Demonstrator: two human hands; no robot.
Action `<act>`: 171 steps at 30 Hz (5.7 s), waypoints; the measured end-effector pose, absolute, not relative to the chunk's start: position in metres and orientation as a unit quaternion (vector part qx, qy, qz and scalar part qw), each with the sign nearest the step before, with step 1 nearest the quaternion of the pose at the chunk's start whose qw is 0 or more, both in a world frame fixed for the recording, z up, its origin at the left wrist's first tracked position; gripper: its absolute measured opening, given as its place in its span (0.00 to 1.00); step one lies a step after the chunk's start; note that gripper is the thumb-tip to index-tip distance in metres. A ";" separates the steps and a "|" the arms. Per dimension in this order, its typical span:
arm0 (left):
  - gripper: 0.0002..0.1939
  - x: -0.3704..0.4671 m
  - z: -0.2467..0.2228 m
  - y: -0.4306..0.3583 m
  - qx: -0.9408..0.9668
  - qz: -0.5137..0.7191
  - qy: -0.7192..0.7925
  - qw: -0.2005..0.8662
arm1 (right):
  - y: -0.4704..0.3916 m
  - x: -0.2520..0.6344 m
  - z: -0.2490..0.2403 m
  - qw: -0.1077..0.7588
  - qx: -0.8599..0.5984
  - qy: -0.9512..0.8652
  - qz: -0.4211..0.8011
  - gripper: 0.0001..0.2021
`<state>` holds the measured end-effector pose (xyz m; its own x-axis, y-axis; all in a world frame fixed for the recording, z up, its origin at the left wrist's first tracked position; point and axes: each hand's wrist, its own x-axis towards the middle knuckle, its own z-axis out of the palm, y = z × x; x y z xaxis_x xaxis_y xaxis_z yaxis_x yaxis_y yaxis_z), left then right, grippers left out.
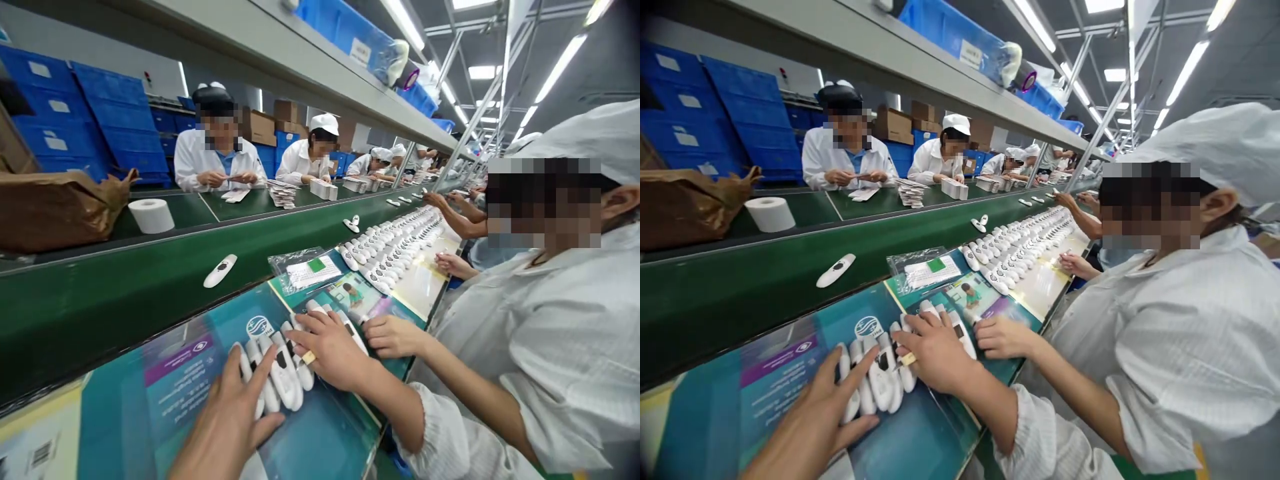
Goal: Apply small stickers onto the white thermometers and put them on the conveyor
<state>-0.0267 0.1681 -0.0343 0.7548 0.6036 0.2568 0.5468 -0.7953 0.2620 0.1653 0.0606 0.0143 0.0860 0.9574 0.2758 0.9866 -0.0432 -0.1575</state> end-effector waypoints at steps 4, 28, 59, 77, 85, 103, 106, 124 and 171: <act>0.37 0.019 -0.020 0.145 0.951 0.102 0.274 0.098 | 0.045 0.215 0.010 0.168 -0.707 -0.685 -0.063 0.18; 0.40 0.097 0.014 0.089 0.964 0.120 0.234 0.026 | 0.006 0.292 -0.022 0.330 -0.700 -0.587 -0.236 0.18; 0.39 -0.280 -0.037 0.059 0.692 0.132 0.705 -0.085 | 0.087 -0.012 0.003 0.147 -0.430 -0.886 0.092 0.30; 0.42 -0.209 -0.044 0.124 0.853 0.134 0.499 -0.081 | 0.109 0.004 0.007 0.077 -0.503 -0.854 0.113 0.29; 0.39 -0.088 -0.001 0.132 0.901 0.090 0.423 -0.024 | 0.083 0.111 0.017 0.051 -0.570 -0.817 0.068 0.23; 0.22 -0.105 0.062 0.280 0.818 0.092 0.566 0.027 | 0.050 0.155 0.009 0.173 -0.601 -0.775 -0.092 0.19; 0.18 -0.115 0.061 0.296 0.808 0.092 0.579 0.060 | 0.044 0.122 0.025 0.250 -0.587 -0.769 -0.038 0.17; 0.22 -0.199 0.003 0.089 0.505 0.288 0.407 0.705 | 0.060 0.024 0.009 0.388 -0.572 -0.582 0.428 0.13; 0.34 -0.173 -0.030 0.063 0.458 0.336 0.425 0.705 | 0.023 0.017 -0.008 0.154 -0.657 -0.721 0.157 0.06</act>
